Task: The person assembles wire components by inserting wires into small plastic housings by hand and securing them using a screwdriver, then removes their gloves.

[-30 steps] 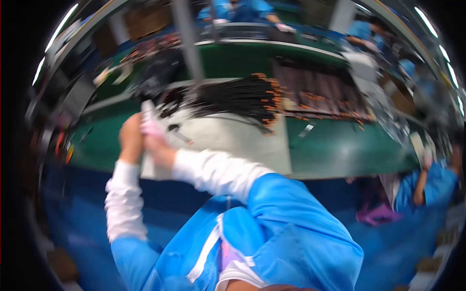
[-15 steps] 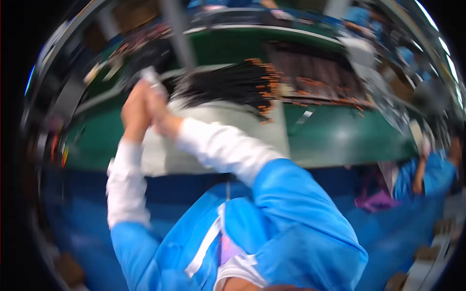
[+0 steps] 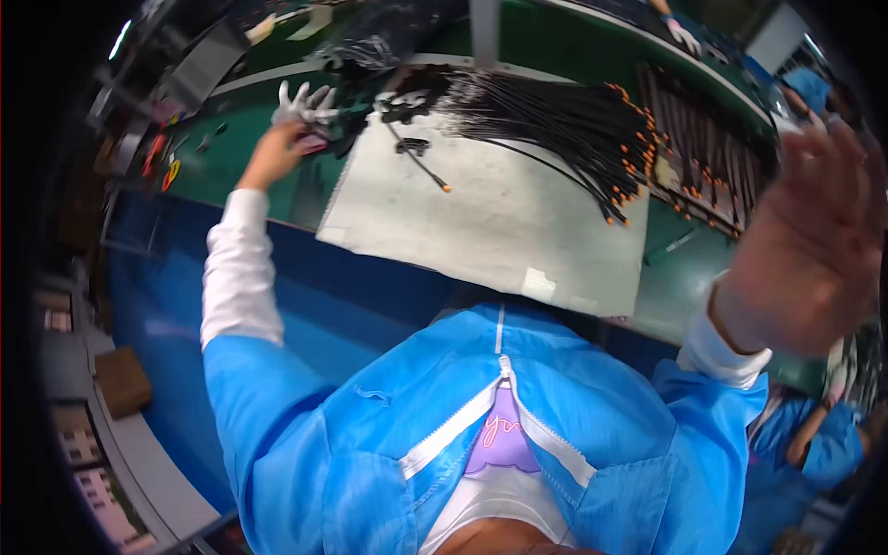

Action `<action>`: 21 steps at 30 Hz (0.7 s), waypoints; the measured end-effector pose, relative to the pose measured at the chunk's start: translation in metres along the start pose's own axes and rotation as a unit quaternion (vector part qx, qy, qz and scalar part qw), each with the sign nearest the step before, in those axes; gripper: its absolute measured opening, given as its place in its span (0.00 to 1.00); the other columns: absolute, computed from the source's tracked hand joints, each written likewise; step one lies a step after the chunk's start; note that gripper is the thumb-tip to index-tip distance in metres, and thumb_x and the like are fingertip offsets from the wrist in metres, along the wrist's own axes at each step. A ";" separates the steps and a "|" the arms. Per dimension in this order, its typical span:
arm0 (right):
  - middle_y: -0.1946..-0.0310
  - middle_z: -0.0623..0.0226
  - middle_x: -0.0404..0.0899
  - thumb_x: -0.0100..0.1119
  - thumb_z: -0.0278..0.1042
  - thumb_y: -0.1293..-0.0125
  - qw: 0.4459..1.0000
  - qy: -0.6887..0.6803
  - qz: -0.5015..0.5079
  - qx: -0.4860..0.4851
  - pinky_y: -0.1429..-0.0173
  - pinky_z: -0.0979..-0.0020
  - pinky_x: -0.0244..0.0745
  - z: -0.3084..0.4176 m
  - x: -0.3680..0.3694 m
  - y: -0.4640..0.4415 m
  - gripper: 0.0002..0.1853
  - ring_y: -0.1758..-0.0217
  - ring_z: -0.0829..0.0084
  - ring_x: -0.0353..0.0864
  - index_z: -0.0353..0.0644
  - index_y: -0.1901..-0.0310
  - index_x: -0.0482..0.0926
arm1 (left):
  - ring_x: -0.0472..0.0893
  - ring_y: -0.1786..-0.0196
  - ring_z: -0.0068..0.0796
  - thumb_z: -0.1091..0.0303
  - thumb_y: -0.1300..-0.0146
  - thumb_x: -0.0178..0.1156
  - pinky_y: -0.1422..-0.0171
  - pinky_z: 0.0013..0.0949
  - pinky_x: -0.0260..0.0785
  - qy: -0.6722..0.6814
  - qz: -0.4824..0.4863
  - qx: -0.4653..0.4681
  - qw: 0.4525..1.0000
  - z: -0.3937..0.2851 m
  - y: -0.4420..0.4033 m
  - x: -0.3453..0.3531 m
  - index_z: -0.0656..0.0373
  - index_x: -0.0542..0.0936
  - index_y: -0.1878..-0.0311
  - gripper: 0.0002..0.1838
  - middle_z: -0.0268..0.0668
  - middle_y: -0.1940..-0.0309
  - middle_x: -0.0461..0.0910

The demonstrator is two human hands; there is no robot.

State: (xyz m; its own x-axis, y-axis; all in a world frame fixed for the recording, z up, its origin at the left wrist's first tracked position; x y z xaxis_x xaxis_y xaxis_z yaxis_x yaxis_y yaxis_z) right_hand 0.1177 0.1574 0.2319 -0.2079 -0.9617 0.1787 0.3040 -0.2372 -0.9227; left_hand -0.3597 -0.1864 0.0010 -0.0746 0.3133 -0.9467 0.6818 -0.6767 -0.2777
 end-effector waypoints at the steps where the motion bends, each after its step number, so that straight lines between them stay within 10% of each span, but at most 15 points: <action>1: 0.48 0.45 0.79 0.34 0.46 0.22 0.997 0.033 0.023 -0.064 0.48 0.59 0.78 0.023 -0.003 -0.004 0.26 0.48 0.53 0.81 0.31 0.41 0.73 | 0.80 0.43 0.39 0.67 0.43 0.67 0.36 0.36 0.70 0.041 -0.041 -0.023 0.998 -0.009 -0.008 -0.034 0.63 0.81 0.47 0.20 0.46 0.48 0.81; 4: 0.48 0.45 0.78 0.37 0.45 0.23 0.990 0.107 0.086 -0.038 0.44 0.59 0.75 0.042 -0.011 0.010 0.25 0.48 0.53 0.81 0.29 0.41 0.72 | 0.80 0.44 0.33 0.64 0.28 0.56 0.36 0.34 0.70 0.339 -0.140 -0.035 0.930 -0.084 -0.015 -0.123 0.65 0.79 0.44 0.17 0.43 0.47 0.82; 7: 0.48 0.44 0.78 0.41 0.43 0.25 0.967 0.162 0.196 -0.036 0.38 0.58 0.72 0.035 0.010 0.033 0.25 0.48 0.54 0.80 0.27 0.41 0.71 | 0.80 0.42 0.34 0.61 0.23 0.46 0.37 0.35 0.72 0.733 -0.006 0.077 0.675 -0.188 -0.011 -0.132 0.65 0.76 0.40 0.19 0.45 0.45 0.80; 9: 0.56 0.54 0.83 0.53 0.28 0.30 0.948 0.220 0.128 0.193 0.47 0.67 0.76 -0.029 0.035 0.068 0.15 0.52 0.66 0.82 0.31 0.46 0.77 | 0.81 0.45 0.32 0.61 0.23 0.47 0.41 0.33 0.75 0.808 0.152 0.136 0.553 -0.267 -0.011 -0.106 0.65 0.76 0.41 0.19 0.43 0.49 0.81; 12: 0.52 0.61 0.82 0.56 0.26 0.31 0.881 -0.011 0.039 0.472 0.43 0.74 0.73 -0.128 0.066 0.146 0.14 0.49 0.75 0.80 0.32 0.46 0.79 | 0.82 0.52 0.28 0.60 0.25 0.50 0.43 0.30 0.75 0.796 0.201 0.083 0.565 -0.367 -0.019 -0.054 0.65 0.77 0.42 0.19 0.39 0.55 0.83; 17: 0.52 0.64 0.78 0.62 0.27 0.34 0.911 -0.005 -0.082 0.404 0.45 0.71 0.76 -0.138 0.073 0.176 0.17 0.52 0.74 0.80 0.33 0.46 0.73 | 0.82 0.53 0.24 0.61 0.25 0.50 0.45 0.28 0.74 0.703 0.179 0.106 0.680 -0.432 -0.015 -0.036 0.64 0.75 0.39 0.20 0.34 0.56 0.83; 21: 0.54 0.62 0.77 0.67 0.32 0.38 0.919 0.124 -0.044 0.371 0.55 0.72 0.77 -0.118 0.057 0.199 0.17 0.61 0.75 0.80 0.36 0.50 0.76 | 0.81 0.53 0.23 0.62 0.26 0.52 0.46 0.26 0.73 0.728 0.325 0.140 0.588 -0.466 -0.004 0.008 0.64 0.75 0.39 0.19 0.33 0.56 0.82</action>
State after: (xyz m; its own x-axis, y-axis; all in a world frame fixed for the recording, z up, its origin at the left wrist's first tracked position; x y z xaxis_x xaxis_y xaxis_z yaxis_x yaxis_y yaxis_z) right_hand 0.0561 0.0714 0.0180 -0.4401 -0.8949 0.0739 0.8073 -0.4304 -0.4037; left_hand -0.0242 0.1292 0.0707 0.9757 0.0284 0.2174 0.0609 -0.9877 -0.1442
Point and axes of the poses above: each hand's wrist, its own y-axis away from the middle knuckle, its own x-axis out of the palm, z = x × y, the point moved 8 cm from there along -y, towards the middle knuckle
